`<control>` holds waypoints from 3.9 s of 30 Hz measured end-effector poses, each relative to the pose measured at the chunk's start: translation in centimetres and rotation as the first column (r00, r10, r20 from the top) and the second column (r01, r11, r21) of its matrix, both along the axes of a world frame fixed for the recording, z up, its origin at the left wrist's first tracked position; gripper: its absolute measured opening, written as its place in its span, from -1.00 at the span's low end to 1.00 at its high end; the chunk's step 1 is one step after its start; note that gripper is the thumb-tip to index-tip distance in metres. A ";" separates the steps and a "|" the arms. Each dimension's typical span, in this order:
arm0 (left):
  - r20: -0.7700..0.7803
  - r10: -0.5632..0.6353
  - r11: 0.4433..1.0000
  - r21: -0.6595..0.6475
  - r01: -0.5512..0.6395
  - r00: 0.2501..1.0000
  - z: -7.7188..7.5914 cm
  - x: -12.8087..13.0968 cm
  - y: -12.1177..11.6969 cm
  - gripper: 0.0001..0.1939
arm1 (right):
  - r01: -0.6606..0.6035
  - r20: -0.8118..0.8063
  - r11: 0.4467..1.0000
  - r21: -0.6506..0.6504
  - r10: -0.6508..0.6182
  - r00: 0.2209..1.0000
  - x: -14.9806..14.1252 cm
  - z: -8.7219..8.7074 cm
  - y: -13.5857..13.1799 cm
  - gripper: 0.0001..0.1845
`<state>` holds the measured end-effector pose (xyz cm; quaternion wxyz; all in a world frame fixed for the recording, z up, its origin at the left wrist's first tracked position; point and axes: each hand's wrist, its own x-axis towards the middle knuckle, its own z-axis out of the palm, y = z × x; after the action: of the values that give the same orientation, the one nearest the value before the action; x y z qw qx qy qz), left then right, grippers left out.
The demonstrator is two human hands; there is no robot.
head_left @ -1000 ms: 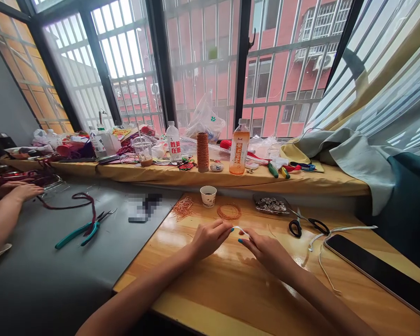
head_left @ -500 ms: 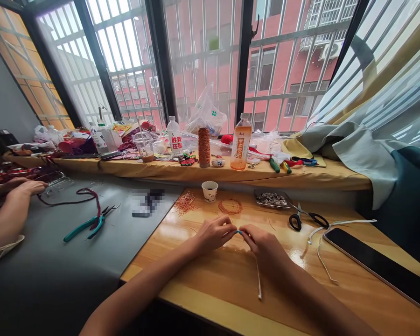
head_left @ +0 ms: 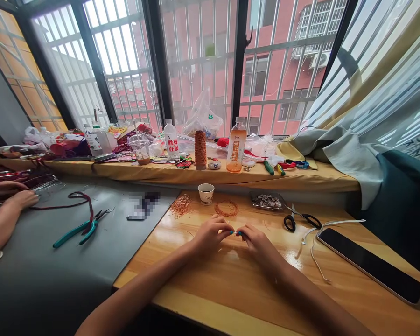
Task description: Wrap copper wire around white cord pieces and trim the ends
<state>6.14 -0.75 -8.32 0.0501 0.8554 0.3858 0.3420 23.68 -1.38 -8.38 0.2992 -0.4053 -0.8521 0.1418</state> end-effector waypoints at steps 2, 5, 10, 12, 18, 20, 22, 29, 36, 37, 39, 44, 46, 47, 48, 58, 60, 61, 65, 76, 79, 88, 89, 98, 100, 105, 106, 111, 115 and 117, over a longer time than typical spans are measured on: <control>-0.081 0.008 0.997 0.076 -0.002 0.997 -0.1 -0.1 -0.1 -0.79 | 0.009 -0.003 1.000 -0.010 -0.009 1.000 -0.2 0.0 -0.2 -0.76; -0.197 0.015 0.984 0.175 0.020 0.980 0.0 -0.2 -0.1 -0.73 | 0.011 -0.019 0.999 -0.030 -0.012 1.000 -0.4 0.4 -0.6 -0.76; -0.226 0.041 0.970 0.243 0.016 0.973 0.1 -0.4 -0.1 -0.72 | 0.009 0.008 1.000 -0.029 -0.009 1.000 -0.7 0.6 -1.2 -0.78; -0.240 0.040 0.965 0.262 0.025 0.970 0.0 -0.4 -0.1 -0.72 | 0.029 0.049 1.000 -0.002 -0.029 0.998 -0.8 0.4 -1.2 -0.77; -0.211 0.011 0.976 0.214 0.035 0.977 -0.3 -0.3 0.0 -0.71 | 0.080 0.083 0.997 0.014 -0.081 0.993 -0.9 0.2 -1.1 -0.73; -0.158 0.003 0.985 0.171 0.024 0.987 -0.3 -0.2 0.1 -0.72 | 0.067 0.039 0.998 -0.010 -0.066 0.997 -0.9 0.4 -1.0 -0.73; -0.113 -0.001 0.991 0.133 0.016 0.994 -0.3 -0.2 0.1 -0.74 | 0.039 -0.005 0.999 -0.033 -0.039 0.999 -0.7 0.6 -0.8 -0.74; -0.155 -0.001 0.997 0.070 0.012 0.988 -0.8 -0.4 0.4 -0.78 | -0.082 -0.020 0.991 -0.106 0.080 0.997 0.0 0.5 -0.3 -0.71; -0.178 0.055 0.996 0.077 -0.042 0.982 -1.0 -0.3 0.3 -0.83 | -0.087 -0.056 0.980 -0.181 0.078 0.995 0.1 0.3 0.0 -0.72; -0.185 0.053 0.996 0.086 -0.037 0.981 -0.9 -0.3 0.2 -0.82 | -0.080 -0.054 0.979 -0.189 0.071 0.996 0.1 0.3 0.0 -0.72; -0.217 0.038 0.993 0.115 -0.013 0.975 -1.0 -0.4 0.2 -0.82 | -0.072 -0.056 0.977 -0.201 0.062 0.997 0.1 0.4 0.1 -0.73; -0.348 -0.026 0.973 0.206 0.103 0.937 -1.5 -0.8 0.6 -0.82 | -0.093 -0.116 0.953 -0.289 0.062 0.991 0.4 0.1 0.6 -0.75; -0.383 -0.038 0.965 0.227 0.134 0.923 -1.6 -1.0 0.8 -0.80 | -0.113 -0.152 0.924 -0.365 0.061 0.987 0.5 -0.2 1.0 -0.76; -0.397 -0.043 0.960 0.239 0.148 0.917 -1.7 -1.1 0.8 -0.79 | -0.123 -0.167 0.906 -0.405 0.059 0.984 0.5 -0.3 1.1 -0.76; -0.408 -0.047 0.954 0.251 0.161 0.912 -1.7 -1.1 0.8 -0.79 | -0.133 -0.180 0.887 -0.441 0.057 0.982 0.5 -0.4 1.2 -0.77; -0.187 0.273 0.920 0.337 -0.199 0.944 -0.1 -0.5 0.1 -0.84 | -0.138 -0.603 0.852 -0.506 -0.234 0.763 0.9 2.6 2.5 -0.62; -0.155 0.305 0.904 0.358 -0.234 0.940 0.8 -0.2 -0.4 -0.84 | -0.085 -0.663 0.878 -0.471 -0.289 0.690 0.7 3.9 3.0 -0.59; -0.134 0.300 0.893 0.386 -0.229 0.944 1.3 0.0 -0.7 -0.84 | -0.062 -0.656 0.891 -0.450 -0.283 0.700 0.6 4.6 3.2 -0.59; 0.040 0.331 0.819 0.484 -0.308 0.943 3.9 1.0 -1.4 -0.77 | -0.056 -0.560 0.935 -0.349 -0.160 0.813 -0.6 6.4 2.7 -0.64; 0.224 0.244 0.830 0.456 -0.323 0.944 5.0 1.2 -1.6 -0.73 | -0.196 -0.607 0.897 -0.396 -0.096 0.789 -1.9 7.4 0.7 -0.56; 0.253 0.182 0.852 0.442 -0.281 0.950 5.0 1.3 -1.8 -0.72 | -0.179 -0.561 0.905 -0.387 -0.077 0.824 -2.0 7.3 0.5 -0.59; 0.327 0.211 0.923 0.242 -0.297 0.921 4.5 1.0 -1.8 -0.78 | -0.317 -0.550 0.810 -0.493 -0.008 0.835 -1.0 6.3 0.7 -0.60; 0.326 0.166 0.945 0.216 -0.245 0.930 4.3 1.0 -1.7 -0.79 | -0.330 -0.549 0.798 -0.505 -0.002 0.836 -0.8 6.1 0.7 -0.61; 0.382 0.057 0.960 -0.274 0.054 0.922 2.5 1.8 -0.8 -0.83 | -0.225 -0.379 0.825 -0.519 0.014 0.925 0.9 3.7 1.6 -0.67; 0.317 0.062 0.964 -0.266 0.026 0.946 2.3 1.7 -0.7 -0.84 | -0.203 -0.355 0.813 -0.546 -0.005 0.935 1.0 3.2 1.5 -0.66; 0.144 0.028 0.987 -0.163 -0.004 0.989 1.3 1.3 -0.2 -0.85 | -0.181 -0.331 0.777 -0.603 -0.037 0.943 1.1 2.6 1.6 -0.61; 0.116 0.034 0.990 -0.138 -0.018 0.993 1.1 1.2 -0.1 -0.85 | -0.183 -0.327 0.766 -0.616 -0.038 0.944 1.2 2.5 1.7 -0.61; 0.066 0.054 0.996 -0.077 -0.049 0.996 0.5 0.8 0.3 -0.82 | -0.197 -0.322 0.741 -0.642 -0.027 0.946 1.4 1.7 2.3 -0.59; 0.013 0.050 0.998 -0.045 -0.050 0.999 0.5 0.6 0.4 -0.81 | -0.216 -0.312 0.756 -0.619 0.016 0.950 1.5 0.9 2.6 -0.63; -0.031 0.054 0.998 -0.025 -0.055 0.998 0.4 0.6 0.5 -0.79 | -0.199 -0.290 0.770 -0.607 0.018 0.957 1.5 0.6 2.7 -0.66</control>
<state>6.76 -0.30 -7.93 0.0461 0.8490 0.4141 0.3250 25.18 1.34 -7.80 0.2498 -0.4084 -0.7292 0.4890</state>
